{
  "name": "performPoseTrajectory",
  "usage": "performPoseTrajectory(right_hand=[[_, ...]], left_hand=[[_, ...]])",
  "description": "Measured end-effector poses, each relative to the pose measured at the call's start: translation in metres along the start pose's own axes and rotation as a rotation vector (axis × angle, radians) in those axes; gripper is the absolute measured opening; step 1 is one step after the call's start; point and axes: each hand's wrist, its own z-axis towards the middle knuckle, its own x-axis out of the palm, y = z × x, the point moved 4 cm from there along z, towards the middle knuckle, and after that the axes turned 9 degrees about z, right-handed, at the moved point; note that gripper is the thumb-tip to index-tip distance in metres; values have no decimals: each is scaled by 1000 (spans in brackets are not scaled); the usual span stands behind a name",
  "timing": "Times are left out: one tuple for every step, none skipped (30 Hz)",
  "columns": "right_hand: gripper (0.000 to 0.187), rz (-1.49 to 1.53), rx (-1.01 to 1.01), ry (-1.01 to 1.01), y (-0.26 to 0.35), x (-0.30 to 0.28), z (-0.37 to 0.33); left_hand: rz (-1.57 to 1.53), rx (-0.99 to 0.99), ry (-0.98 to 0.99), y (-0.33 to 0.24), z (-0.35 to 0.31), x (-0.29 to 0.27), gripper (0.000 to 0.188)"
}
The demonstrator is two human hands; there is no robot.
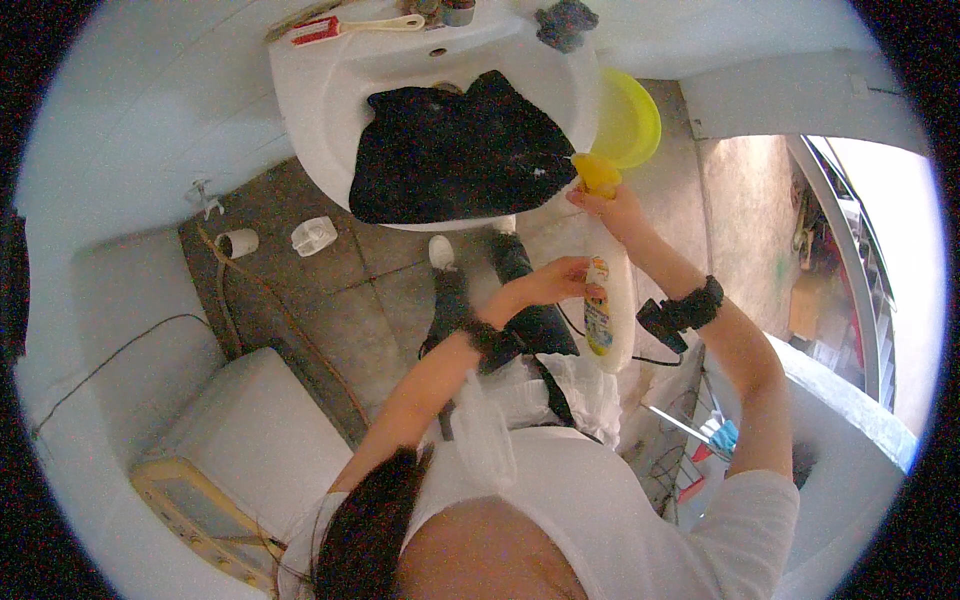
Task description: The person retrieves a black cloth from a shelf, carries it through a showroom area past tractors, and enters a small room where they rinse the cloth in a sink under running water and then apply a cleaning solution to the cloth using a spray bottle.
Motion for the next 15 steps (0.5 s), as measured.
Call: performPoseTrajectory(right_hand=[[26,26,-81,11,1,1,0],[26,53,-162,21,3,2,1],[26,51,-163,19,5,2,1],[27,44,-173,13,9,0,1],[29,38,-181,6,11,-3,1],[29,37,-182,4,12,-8,5],[30,35,-111,-25,10,-15,10],[31,34,-38,-54,7,-21,11],[31,32,-39,-53,6,-21,11],[31,82,-37,-49,5,-22,11],[31,132,-36,-47,4,-21,11],[31,128,-42,-43,3,-18,12],[30,89,-84,18,4,-8,13],[30,60,-118,69,4,-1,13],[29,73,-198,82,10,13,7]], left_hand=[[-1,1,0,3,4,0,38],[-26,51,17,1,7,0,39],[-52,102,34,0,10,-1,41],[-52,103,35,1,12,-3,41],[-11,67,53,-2,13,-4,41],[29,31,71,-5,15,-5,42],[30,33,72,-10,17,-7,42],[93,2,64,-13,19,-7,41],[157,-28,55,-15,20,-7,40],[158,-26,51,-10,20,-8,40],[116,3,51,-9,19,-10,38],[75,34,48,-9,19,-11,36],[79,41,40,-7,14,-12,36],[154,-1,-4,-25,-1,-11,36],[230,-41,-58,-36,-20,-16,35]])
